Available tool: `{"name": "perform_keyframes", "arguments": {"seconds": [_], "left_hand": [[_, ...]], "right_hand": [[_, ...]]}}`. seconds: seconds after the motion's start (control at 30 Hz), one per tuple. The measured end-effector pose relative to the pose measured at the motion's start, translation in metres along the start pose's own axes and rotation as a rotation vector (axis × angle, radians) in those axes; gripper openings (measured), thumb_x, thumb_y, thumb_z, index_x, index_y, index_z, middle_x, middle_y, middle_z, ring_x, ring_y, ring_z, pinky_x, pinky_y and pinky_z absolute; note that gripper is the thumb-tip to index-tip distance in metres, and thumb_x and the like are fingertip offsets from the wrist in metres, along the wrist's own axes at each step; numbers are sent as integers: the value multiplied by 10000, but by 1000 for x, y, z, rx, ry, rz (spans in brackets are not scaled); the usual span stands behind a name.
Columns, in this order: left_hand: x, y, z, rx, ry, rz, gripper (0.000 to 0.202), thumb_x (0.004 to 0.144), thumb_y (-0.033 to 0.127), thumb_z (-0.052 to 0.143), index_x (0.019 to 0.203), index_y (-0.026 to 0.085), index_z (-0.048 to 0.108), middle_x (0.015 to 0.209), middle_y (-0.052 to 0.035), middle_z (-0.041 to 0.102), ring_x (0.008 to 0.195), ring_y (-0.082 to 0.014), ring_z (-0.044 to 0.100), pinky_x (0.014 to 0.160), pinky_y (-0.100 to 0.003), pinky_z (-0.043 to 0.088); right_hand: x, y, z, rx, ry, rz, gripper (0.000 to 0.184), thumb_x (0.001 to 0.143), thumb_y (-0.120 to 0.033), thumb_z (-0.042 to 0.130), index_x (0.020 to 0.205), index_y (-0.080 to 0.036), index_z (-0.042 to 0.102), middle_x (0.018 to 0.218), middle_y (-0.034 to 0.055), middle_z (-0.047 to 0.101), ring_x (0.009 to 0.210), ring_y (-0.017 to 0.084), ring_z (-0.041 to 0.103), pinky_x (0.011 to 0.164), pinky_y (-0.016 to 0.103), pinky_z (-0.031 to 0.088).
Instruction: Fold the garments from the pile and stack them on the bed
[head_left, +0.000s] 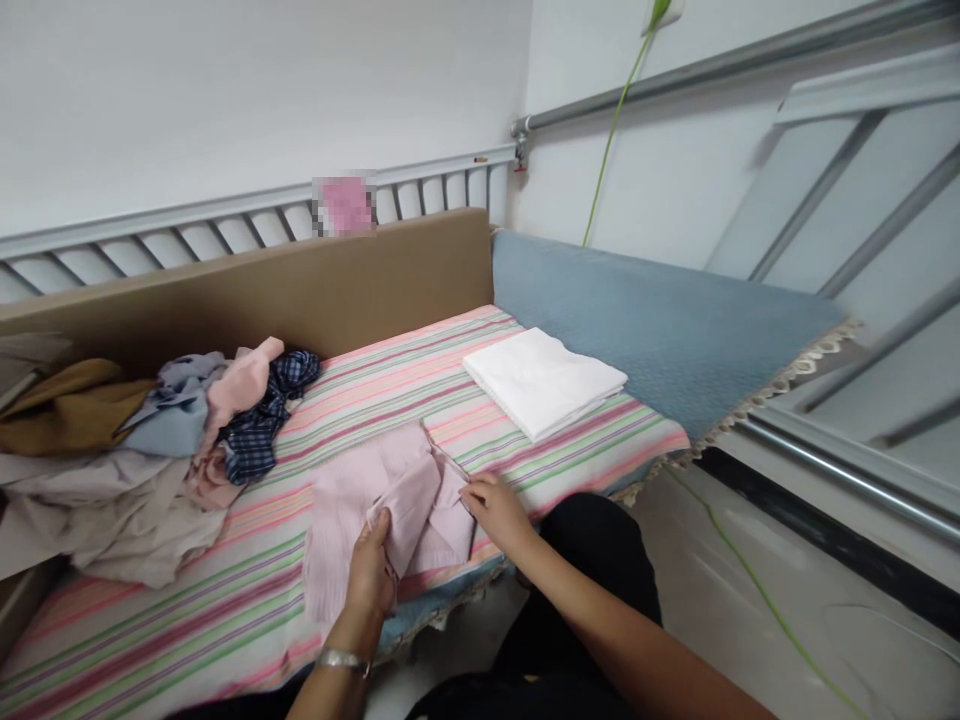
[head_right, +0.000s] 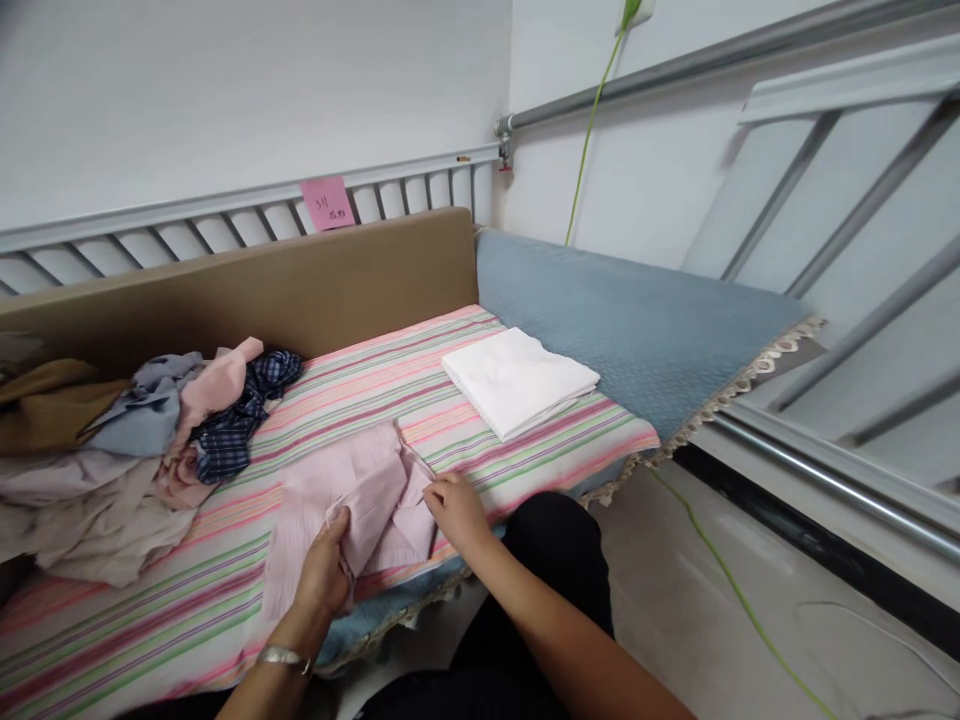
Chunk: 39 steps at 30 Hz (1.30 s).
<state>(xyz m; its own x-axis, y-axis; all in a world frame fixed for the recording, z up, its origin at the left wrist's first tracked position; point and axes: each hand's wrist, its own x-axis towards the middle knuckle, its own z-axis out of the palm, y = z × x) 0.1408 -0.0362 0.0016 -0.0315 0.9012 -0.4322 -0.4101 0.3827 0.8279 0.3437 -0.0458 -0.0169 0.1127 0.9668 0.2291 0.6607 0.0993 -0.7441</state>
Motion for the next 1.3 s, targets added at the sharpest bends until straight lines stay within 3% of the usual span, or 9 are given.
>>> {"name": "perform_keyframes", "arguments": {"seconds": [0.13,0.3,0.6,0.77,0.93,1.03,1.13,1.2,1.3], "left_hand": [[-2,1,4,27,-25,89,435,736,381,641,1105,159,580,946,-76,701,876,-206,656,833,-358,524],[-7,6,6,298,-45,316,462,696,498,647,981,135,634,864,-48,692,846,-200,626,788,-312,499],[-4,-11,5,975,-126,855,310,866,364,441,1010,170,636,1018,-107,650,1010,-233,576,936,-410,460],[-8,-30,6,1250,-342,1003,354,865,208,430,1180,225,591,1214,-91,596,1123,-214,534,985,-432,452],[-17,-41,8,1457,-420,926,407,830,179,478,1229,189,559,1307,-111,548,1211,-263,477,1007,-494,425],[-28,-35,3,1459,-515,869,425,848,305,503,1264,222,530,1358,-112,505,1269,-291,423,1019,-537,395],[-38,-21,-11,1349,-588,831,434,840,392,518,1254,266,541,1356,-98,510,1293,-289,403,1045,-533,366],[-38,-7,-31,1205,-440,788,370,842,391,505,1177,271,605,1280,-85,579,1237,-258,472,1050,-464,380],[-26,17,-76,1015,37,683,356,856,386,421,1028,197,670,1103,-125,663,1072,-251,583,984,-416,423]], "right_hand": [[-7,-12,4,-68,73,-180,175,854,-217,546,894,-235,716,1108,70,642,1048,212,549,942,373,391],[-17,-15,23,-98,-19,-393,192,890,-187,497,956,-234,671,1009,37,692,1063,192,568,1053,446,299],[-24,-9,47,-79,-86,-562,264,846,-132,442,975,-220,654,925,39,699,1012,181,586,1103,458,246],[-36,0,55,-164,-203,-451,288,764,-107,465,909,-208,692,987,74,691,1085,228,547,1069,458,282],[-60,-2,28,-196,-373,-384,269,778,-143,461,840,-241,705,868,82,692,919,252,592,917,454,399],[-74,-1,-1,14,-294,-283,273,856,-238,433,861,-296,700,872,51,683,896,228,597,856,397,453],[-72,7,-21,200,-76,18,247,852,-358,463,914,-278,688,939,50,693,907,229,624,833,360,489],[-58,13,-26,228,11,159,295,818,-430,481,935,-243,678,995,65,692,949,245,627,863,365,488],[-27,15,-19,182,2,199,407,784,-492,457,986,-198,654,1064,91,677,1014,255,612,900,370,475]]}}
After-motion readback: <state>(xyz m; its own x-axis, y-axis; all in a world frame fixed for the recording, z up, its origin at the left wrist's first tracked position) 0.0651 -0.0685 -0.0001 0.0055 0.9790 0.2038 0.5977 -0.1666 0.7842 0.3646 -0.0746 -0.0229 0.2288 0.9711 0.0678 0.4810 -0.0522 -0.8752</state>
